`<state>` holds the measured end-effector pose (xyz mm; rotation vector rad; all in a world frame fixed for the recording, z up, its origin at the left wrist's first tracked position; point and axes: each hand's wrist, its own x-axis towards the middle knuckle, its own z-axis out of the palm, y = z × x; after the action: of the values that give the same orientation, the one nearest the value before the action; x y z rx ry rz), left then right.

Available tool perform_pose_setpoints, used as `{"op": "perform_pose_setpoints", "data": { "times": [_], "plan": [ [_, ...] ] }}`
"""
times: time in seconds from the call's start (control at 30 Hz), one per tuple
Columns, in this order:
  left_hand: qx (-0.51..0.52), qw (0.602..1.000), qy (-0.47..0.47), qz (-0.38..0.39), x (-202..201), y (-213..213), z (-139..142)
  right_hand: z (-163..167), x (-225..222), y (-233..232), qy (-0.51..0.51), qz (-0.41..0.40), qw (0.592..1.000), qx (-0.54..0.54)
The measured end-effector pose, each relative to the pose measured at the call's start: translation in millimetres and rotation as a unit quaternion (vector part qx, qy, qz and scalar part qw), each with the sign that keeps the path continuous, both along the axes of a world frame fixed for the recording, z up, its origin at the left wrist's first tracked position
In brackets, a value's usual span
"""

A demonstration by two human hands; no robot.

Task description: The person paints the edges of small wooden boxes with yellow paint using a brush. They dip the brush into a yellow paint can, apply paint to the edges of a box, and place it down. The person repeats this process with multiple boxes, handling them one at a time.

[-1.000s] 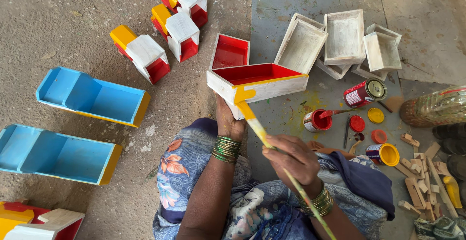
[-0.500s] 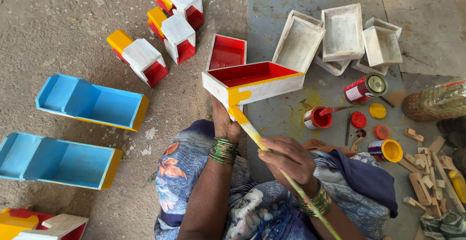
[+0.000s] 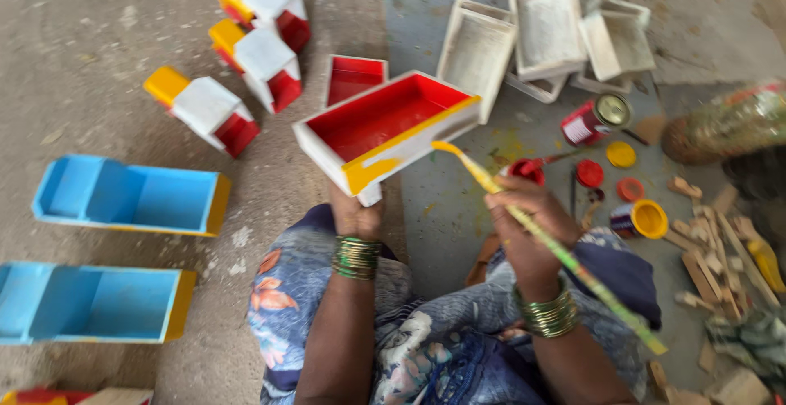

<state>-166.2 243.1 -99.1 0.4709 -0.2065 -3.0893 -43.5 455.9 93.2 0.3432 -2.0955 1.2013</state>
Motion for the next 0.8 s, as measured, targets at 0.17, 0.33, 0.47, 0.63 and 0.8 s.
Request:
{"op": "perform_pose_setpoints", "data": {
  "times": [0.17,0.33,0.47,0.63,0.8],
  "plan": [
    [0.019,0.999,-0.030,0.030,8,-31,-52,-11,16,109,-0.052,-0.137,0.978,-0.146],
    [-0.014,1.000,0.020,-0.018,15,-65,-43,-30,38,265,-0.043,-0.208,0.945,-0.250],
    [0.071,0.996,0.042,-0.043,11,-68,-30,-59,58,358,-0.103,-0.352,0.928,-0.066],
    [0.034,0.995,0.065,-0.073,10,-67,-30,-108,63,413,-0.181,-0.377,0.907,-0.053],
    [-0.013,0.997,0.040,-0.067,10,-56,-21,-153,53,436,-0.261,-0.384,0.880,0.098]
  ]
}}
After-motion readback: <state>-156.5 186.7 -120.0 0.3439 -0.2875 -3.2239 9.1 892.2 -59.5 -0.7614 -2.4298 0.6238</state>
